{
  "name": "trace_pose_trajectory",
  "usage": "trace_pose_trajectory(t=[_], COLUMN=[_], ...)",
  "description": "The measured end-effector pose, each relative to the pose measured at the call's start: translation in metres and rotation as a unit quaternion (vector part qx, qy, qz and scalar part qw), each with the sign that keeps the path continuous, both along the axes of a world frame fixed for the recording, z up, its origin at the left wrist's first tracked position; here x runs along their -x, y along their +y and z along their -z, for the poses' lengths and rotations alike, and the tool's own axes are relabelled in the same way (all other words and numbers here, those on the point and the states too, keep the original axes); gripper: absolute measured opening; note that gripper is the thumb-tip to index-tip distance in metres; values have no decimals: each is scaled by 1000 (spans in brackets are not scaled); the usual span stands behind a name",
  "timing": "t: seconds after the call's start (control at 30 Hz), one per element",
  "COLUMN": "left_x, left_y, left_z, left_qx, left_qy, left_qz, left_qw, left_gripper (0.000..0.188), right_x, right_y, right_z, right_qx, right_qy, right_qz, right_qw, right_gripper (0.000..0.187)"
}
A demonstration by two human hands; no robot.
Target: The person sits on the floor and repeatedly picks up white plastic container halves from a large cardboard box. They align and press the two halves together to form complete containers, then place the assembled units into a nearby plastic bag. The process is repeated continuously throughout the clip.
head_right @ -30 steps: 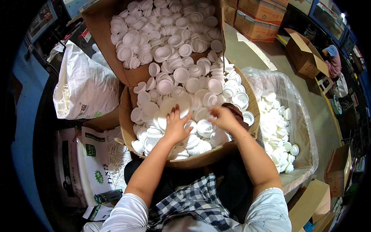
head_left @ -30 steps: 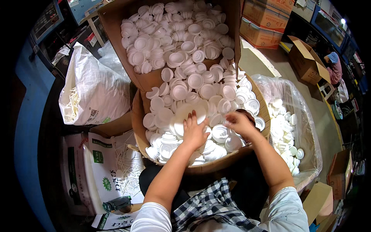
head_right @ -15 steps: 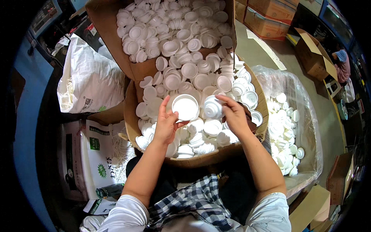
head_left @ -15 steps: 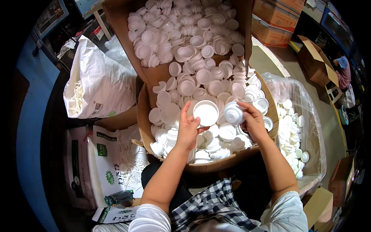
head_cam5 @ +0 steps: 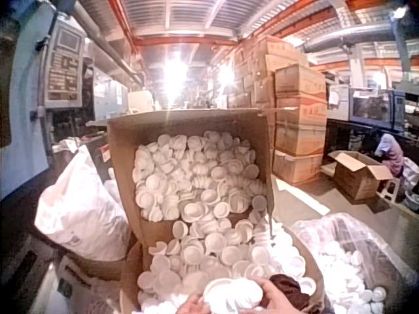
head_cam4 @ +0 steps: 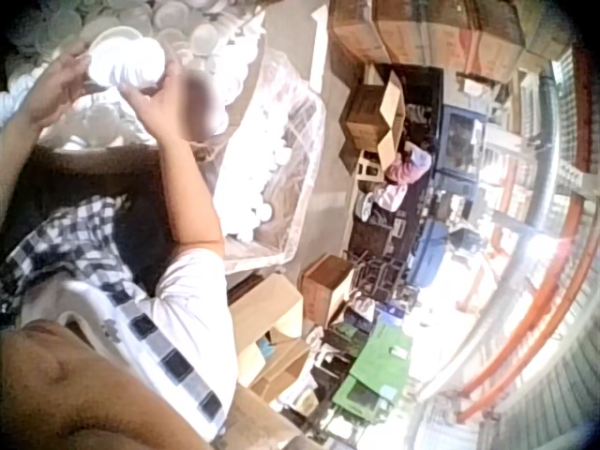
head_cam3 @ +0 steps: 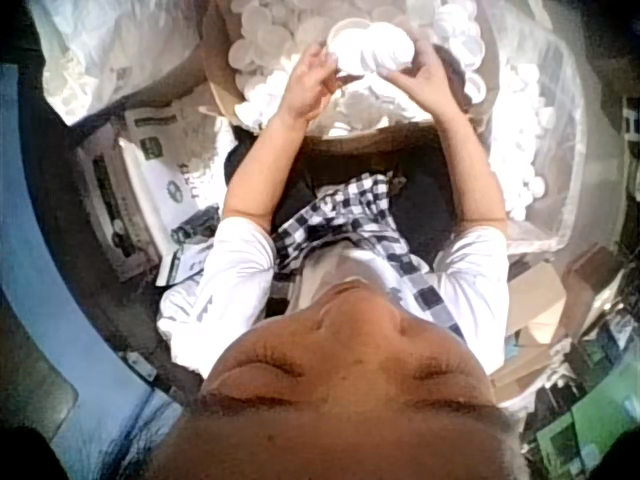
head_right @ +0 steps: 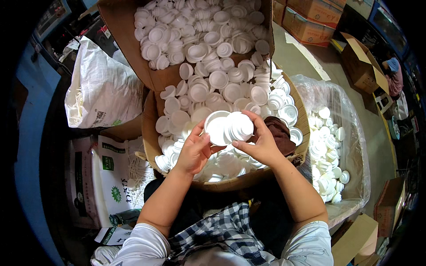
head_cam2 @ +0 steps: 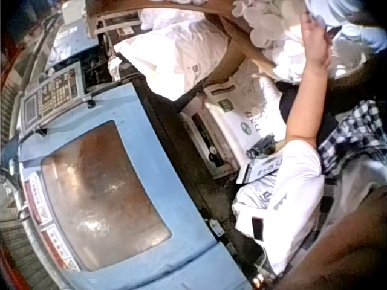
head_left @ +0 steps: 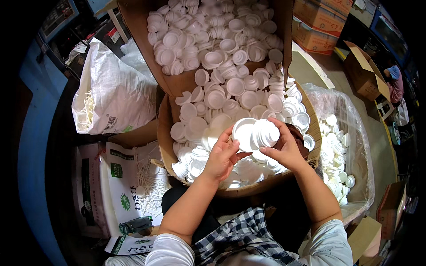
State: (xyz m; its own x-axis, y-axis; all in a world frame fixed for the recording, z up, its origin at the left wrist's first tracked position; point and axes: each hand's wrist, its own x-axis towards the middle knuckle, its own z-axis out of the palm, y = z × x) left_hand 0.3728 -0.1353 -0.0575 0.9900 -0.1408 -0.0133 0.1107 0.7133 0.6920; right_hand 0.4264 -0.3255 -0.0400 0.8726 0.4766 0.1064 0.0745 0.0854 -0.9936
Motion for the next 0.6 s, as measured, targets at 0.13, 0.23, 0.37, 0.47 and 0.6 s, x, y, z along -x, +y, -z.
trace_pose_trajectory(t=[0.13, 0.23, 0.37, 0.47, 0.6], left_x=[2, 3, 5, 5, 6], left_y=[-1, -4, -8, -8, -10], left_z=[-1, 0, 0, 2, 3], left_qx=[0, -9, -13, -12, -4], left_qy=[-10, -11, -20, -23, -22], left_qz=[13, 15, 9, 9, 3], left_qw=[1000, 1000, 1000, 1000, 1000], left_gripper=[52, 53, 54, 55, 56], right_x=[1, 6, 10, 11, 11], right_y=[1, 8, 15, 16, 17], right_z=[6, 2, 6, 4, 5], right_qx=[62, 98, 133, 140, 154], right_qy=[-114, -188, -262, -257, -273], right_qz=[34, 69, 109, 114, 119], right_qw=[991, 975, 950, 949, 942], right_gripper=[77, 76, 75, 77, 80])
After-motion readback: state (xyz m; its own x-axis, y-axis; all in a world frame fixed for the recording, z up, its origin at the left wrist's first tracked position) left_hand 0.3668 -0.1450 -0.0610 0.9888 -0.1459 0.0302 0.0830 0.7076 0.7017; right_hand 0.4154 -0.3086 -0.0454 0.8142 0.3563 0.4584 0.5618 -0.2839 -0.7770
